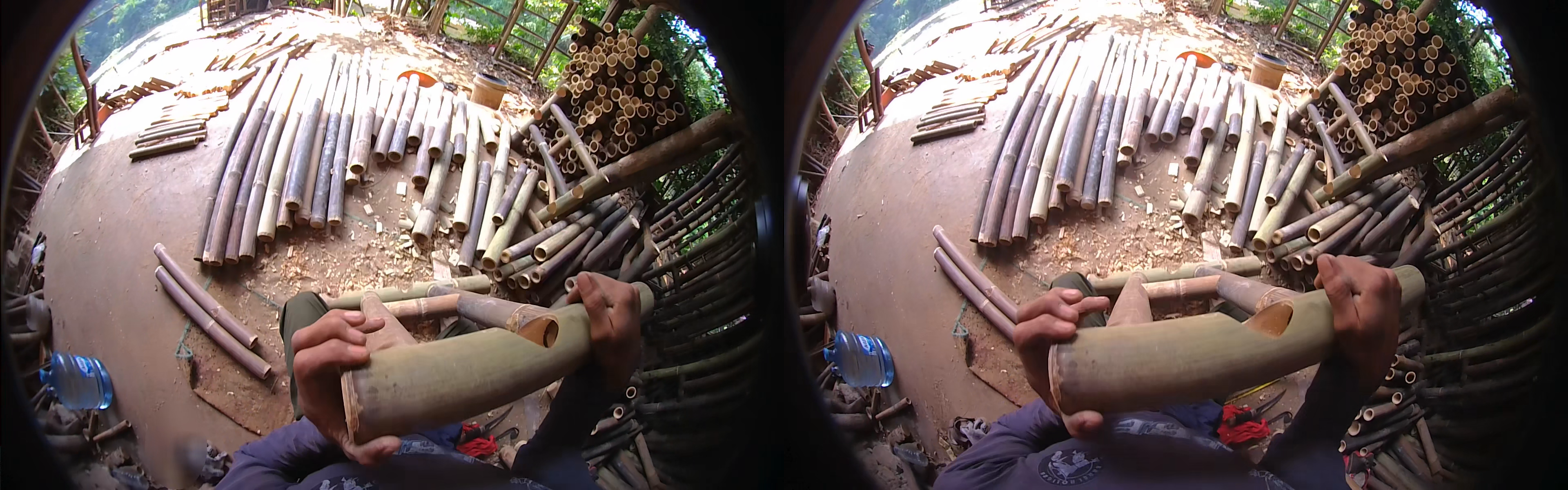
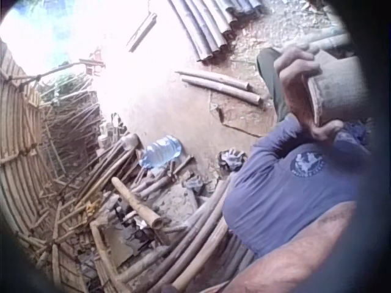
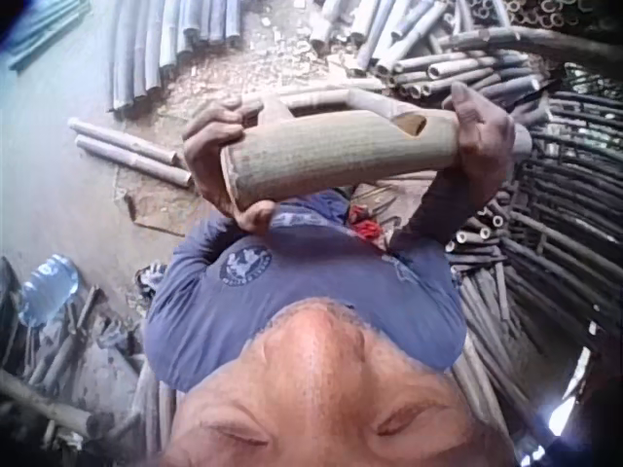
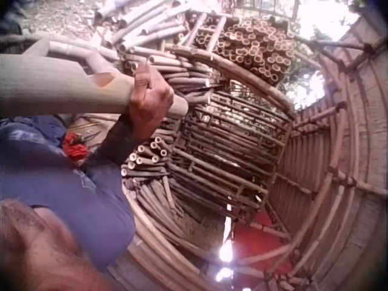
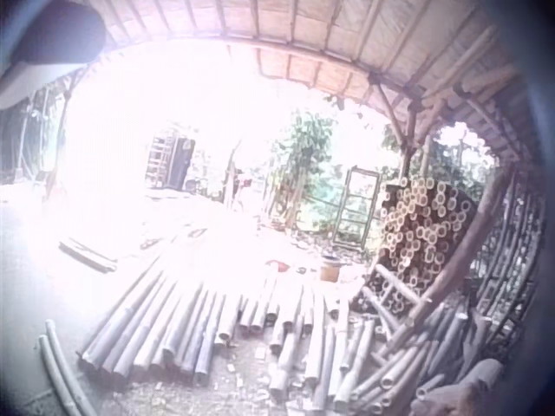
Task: The person sits on the ground and assembles a bamboo stool by fitting pre-cut bamboo pieces together. They use a mallet to tap the joints into place and inspect the fit of the components before stacking the finished stool with others.
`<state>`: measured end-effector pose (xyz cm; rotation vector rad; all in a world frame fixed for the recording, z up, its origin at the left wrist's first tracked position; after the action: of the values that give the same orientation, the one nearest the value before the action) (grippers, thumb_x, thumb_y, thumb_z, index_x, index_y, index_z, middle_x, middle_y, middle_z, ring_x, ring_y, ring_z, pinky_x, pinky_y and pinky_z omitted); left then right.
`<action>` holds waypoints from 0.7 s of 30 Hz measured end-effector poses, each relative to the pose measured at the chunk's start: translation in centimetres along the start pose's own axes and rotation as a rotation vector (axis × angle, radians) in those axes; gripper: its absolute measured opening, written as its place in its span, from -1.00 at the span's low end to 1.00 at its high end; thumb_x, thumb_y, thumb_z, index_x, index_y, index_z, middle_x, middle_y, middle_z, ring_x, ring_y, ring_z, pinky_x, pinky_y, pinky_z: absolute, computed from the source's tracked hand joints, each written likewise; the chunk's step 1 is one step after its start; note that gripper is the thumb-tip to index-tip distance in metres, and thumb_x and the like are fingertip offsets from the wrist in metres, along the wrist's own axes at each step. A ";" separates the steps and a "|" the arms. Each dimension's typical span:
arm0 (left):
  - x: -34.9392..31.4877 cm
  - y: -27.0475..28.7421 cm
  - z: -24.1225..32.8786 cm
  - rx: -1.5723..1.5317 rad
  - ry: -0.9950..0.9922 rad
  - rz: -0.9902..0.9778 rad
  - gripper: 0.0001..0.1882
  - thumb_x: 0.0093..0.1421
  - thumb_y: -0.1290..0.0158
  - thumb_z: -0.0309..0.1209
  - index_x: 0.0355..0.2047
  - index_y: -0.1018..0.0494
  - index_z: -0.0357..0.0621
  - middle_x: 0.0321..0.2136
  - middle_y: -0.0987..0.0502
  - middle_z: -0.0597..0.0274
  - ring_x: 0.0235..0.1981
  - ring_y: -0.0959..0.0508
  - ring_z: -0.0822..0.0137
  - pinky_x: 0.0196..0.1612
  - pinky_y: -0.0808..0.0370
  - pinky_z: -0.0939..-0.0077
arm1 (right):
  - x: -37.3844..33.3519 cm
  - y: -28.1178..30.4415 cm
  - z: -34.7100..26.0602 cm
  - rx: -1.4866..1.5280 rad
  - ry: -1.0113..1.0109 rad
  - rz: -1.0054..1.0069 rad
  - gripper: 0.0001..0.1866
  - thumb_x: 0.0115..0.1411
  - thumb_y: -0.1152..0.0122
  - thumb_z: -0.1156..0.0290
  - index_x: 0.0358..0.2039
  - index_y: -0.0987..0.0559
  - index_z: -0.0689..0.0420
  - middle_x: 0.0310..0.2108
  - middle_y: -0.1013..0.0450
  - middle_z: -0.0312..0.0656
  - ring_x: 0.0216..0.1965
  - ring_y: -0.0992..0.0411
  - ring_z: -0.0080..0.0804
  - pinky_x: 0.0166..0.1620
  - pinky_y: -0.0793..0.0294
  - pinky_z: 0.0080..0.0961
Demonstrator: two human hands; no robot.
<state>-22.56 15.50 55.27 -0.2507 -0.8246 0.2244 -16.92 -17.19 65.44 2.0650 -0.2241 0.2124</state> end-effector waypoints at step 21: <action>3.7 -0.5 -5.6 -0.355 0.020 0.296 -0.06 0.06 -0.33 0.15 0.17 -0.33 -0.42 0.00 -0.47 -0.10 0.01 -0.57 0.05 0.09 -0.58 0.16 | 6.2 1.1 -0.2 0.121 -0.017 0.219 -0.45 0.40 -0.17 0.05 -0.56 -0.53 0.29 -0.64 -0.35 -0.24 -0.54 -0.34 -0.50 -0.30 -0.35 -0.49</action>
<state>-15.87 15.33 54.37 -0.7101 -0.8026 0.3516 -11.21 -17.98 67.96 2.1615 -0.4590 0.3498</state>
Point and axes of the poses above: each hand's wrist, its own x-axis towards the middle knuckle, its own y-axis out of the back of the hand, z = x × y, the point moved 10 cm from there along x, towards the middle knuckle
